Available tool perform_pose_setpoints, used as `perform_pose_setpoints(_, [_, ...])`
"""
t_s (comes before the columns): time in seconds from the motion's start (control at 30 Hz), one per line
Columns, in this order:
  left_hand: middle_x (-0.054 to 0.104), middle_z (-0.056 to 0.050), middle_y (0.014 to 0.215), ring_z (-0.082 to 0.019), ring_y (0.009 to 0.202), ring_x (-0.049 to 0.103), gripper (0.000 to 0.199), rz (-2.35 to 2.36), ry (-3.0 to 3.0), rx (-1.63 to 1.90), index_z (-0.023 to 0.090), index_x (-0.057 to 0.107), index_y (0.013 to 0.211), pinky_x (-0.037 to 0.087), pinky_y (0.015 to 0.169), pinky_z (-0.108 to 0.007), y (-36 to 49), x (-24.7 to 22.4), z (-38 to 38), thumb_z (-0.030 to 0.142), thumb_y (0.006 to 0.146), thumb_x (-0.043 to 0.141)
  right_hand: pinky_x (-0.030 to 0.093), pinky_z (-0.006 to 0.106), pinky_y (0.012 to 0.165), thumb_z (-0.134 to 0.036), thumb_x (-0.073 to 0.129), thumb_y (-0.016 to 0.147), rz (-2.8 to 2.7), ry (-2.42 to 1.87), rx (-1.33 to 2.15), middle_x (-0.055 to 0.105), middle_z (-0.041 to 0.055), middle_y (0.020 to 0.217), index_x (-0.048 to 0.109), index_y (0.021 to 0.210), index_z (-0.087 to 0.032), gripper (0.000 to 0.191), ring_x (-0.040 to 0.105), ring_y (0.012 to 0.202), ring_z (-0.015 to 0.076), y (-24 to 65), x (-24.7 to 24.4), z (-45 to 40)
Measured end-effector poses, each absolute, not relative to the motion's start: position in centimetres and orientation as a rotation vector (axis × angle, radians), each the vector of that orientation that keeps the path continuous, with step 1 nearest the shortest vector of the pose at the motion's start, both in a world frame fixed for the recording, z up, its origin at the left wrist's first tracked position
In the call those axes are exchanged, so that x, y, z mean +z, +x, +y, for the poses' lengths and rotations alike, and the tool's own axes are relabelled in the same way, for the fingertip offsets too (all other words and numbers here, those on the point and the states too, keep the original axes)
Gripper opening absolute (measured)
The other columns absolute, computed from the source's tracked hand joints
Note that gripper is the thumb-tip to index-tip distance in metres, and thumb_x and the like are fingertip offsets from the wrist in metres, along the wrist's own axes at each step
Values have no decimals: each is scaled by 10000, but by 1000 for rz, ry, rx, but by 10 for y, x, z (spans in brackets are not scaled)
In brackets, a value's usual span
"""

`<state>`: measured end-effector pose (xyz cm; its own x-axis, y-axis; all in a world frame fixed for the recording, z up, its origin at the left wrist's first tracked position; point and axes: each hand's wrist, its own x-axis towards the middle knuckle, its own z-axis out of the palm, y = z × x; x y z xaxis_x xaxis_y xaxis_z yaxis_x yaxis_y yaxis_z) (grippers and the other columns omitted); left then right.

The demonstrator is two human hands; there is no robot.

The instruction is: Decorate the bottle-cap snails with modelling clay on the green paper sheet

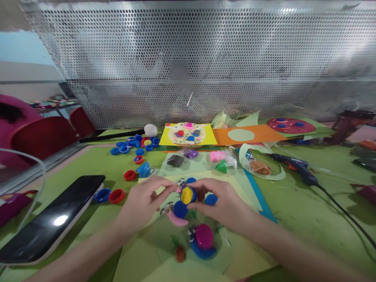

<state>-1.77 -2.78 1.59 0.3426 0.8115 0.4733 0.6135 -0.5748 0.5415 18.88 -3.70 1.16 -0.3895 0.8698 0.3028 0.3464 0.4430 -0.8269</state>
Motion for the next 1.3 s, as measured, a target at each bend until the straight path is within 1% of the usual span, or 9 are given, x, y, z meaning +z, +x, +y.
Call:
perform_pose_setpoints(0.17, [700, 21, 722, -82, 431, 573, 134, 1194, 2176, 1028, 226, 673, 753, 467, 361, -146, -14, 13, -28, 254, 802, 552, 481, 246, 653, -284, 687, 717, -1950, -1013, 874, 654, 10, 798, 620, 984, -191, 291, 579, 662, 116, 190, 10, -36])
perform_pose_setpoints(0.3, [720, 1, 790, -90, 420, 583, 168, 1198, 2101, 1028, 221, 677, 808, 480, 342, -156, -16, 16, -29, 280, 827, 521, 489, 250, 660, -259, 685, 716, -1969, -1011, 856, 654, 15, 821, 622, 998, -194, 296, 582, 666, 118, 190, 10, -37])
perform_pose_setpoints(0.37, [723, -6, 805, -106, 476, 615, 194, 1197, 2224, 1028, 218, 673, 836, 507, 396, -169, -17, 17, -29, 275, 850, 488, 491, 246, 654, -245, 679, 718, -1982, -1018, 860, 654, 13, 827, 624, 995, -199, 286, 581, 662, 116, 189, 10, -38])
perform_pose_setpoints(0.5, [712, -16, 762, -141, 674, 667, 229, 1128, 2642, 1097, 202, 664, 813, 544, 586, -204, -16, 16, -31, 258, 882, 453, 491, 228, 658, -240, 673, 721, -2007, -1014, 861, 657, 1, 852, 624, 1009, -217, 293, 582, 665, 104, 187, 9, -39])
perform_pose_setpoints(0.57, [702, -24, 731, -143, 697, 664, 222, 1091, 2770, 1168, 189, 655, 787, 544, 619, -213, -14, 15, -33, 268, 882, 472, 489, 228, 673, -218, 666, 721, -2035, -1021, 854, 662, 1, 876, 627, 1014, -219, 296, 588, 684, 105, 186, 8, -40])
perform_pose_setpoints(0.73, [674, -29, 686, -125, 616, 640, 245, 1115, 2794, 1192, 174, 633, 739, 525, 527, -189, -10, 14, -35, 309, 882, 486, 493, 255, 667, -213, 621, 751, -2095, -1021, 811, 687, 5, 877, 623, 1068, -232, 318, 608, 709, 136, 185, 3, -45])
perform_pose_setpoints(0.9, [677, -24, 714, -118, 623, 647, 234, 1157, 2730, 1177, 182, 621, 752, 525, 524, -174, -10, 13, -36, 303, 889, 474, 492, 270, 762, -195, 622, 749, -2060, -989, 816, 678, 24, 1004, 614, 1093, -223, 345, 623, 846, 157, 186, 0, -45])
perform_pose_setpoints(1.07, [683, -17, 737, -114, 661, 650, 202, 1116, 2771, 1143, 186, 619, 775, 527, 574, -169, -8, 15, -36, 226, 891, 458, 495, 246, 664, -175, 643, 723, -2071, -1018, 811, 674, 15, 846, 646, 991, -205, 270, 602, 707, 134, 185, 3, -43])
perform_pose_setpoints(1.3, [686, -53, 726, -164, 703, 652, 289, 965, 3304, 1067, 121, 607, 812, 540, 601, -249, -12, 15, -35, 164, 931, 347, 485, 232, 673, -180, 665, 709, -2036, -975, 846, 668, 13, 847, 648, 1007, -196, 299, 587, 680, 115, 185, 2, -42])
